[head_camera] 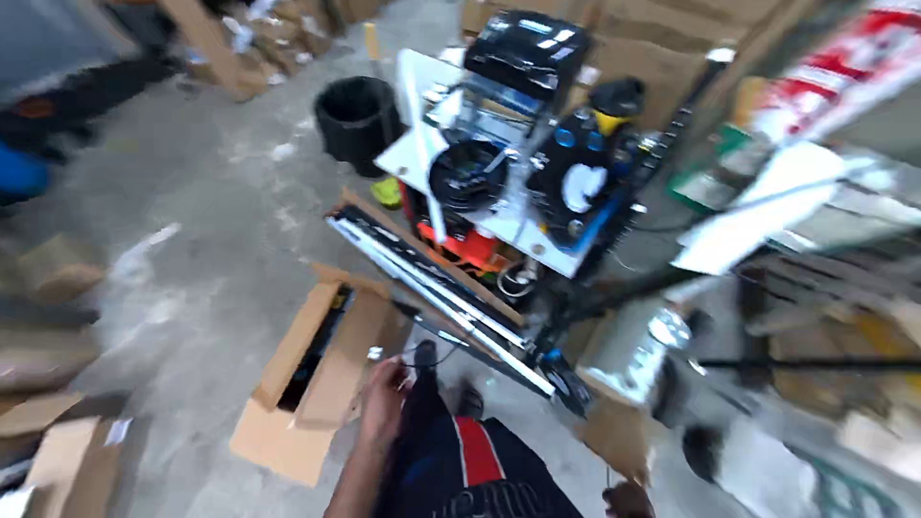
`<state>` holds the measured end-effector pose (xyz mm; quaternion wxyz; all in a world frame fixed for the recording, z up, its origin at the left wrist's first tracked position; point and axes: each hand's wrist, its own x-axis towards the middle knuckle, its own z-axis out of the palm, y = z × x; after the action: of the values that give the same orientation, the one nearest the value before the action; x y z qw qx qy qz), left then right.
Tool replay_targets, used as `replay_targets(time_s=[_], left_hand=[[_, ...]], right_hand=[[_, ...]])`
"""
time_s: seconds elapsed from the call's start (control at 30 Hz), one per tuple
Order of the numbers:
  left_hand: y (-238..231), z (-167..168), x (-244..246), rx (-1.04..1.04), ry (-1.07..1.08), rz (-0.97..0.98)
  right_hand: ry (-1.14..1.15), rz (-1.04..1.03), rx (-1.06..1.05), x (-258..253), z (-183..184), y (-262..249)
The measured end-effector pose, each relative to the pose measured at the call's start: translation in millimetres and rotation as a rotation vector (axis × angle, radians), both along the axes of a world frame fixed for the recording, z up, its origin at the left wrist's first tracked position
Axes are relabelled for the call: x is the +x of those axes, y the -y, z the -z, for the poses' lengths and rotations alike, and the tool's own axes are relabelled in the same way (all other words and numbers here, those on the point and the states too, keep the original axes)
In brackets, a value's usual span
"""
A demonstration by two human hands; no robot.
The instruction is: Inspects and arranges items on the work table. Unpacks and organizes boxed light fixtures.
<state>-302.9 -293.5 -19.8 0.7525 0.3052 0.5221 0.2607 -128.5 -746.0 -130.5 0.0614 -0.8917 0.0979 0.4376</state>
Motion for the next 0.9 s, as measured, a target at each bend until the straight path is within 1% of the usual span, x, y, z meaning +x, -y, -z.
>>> replay_targets(time_s=[0.07, 0.1, 0.13, 0.2, 0.27, 0.37, 0.43, 0.53, 0.7, 0.8, 0.9], left_hand=[[2, 5, -1, -0.021, -0.038, -0.013], [2, 7, -2, -0.034, -0.054, -0.015], [1, 8, -1, -0.046, -0.069, -0.014], [-5, 9, 3, -0.065, -0.083, -0.011], [-15, 9, 7, -0.072, -0.070, -0.009], [-34, 6, 8, -0.038, -0.025, 0.020], [-47, 3, 5, -0.003, -0.011, 0.045], [-64, -2, -3, 0.056, 0.008, 0.097], [-94, -2, -19, 0.072, 0.066, 0.162], [-109, 4, -26, 0.052, 0.068, 0.183], [-119, 9, -33, 0.027, 0.057, 0.176]], right_hand=[[-0.005, 0.065, 0.001, 4, 19, 19], [-0.013, 0.097, 0.028, 8, 22, 20], [-0.001, 0.174, 0.089, 12, 23, 16], [0.057, 0.298, 0.179, 24, 19, -4], [0.120, 0.328, 0.244, 41, 8, -32], [0.175, 0.247, 0.316, 63, -3, -78], [0.226, 0.199, 0.362, 72, -16, -114], [0.307, 0.204, 0.431, 77, -31, -169], [0.333, 0.120, 0.579, 79, -58, -248], [0.351, -0.031, 0.540, 86, -77, -280], [0.415, -0.166, 0.485, 100, -93, -293]])
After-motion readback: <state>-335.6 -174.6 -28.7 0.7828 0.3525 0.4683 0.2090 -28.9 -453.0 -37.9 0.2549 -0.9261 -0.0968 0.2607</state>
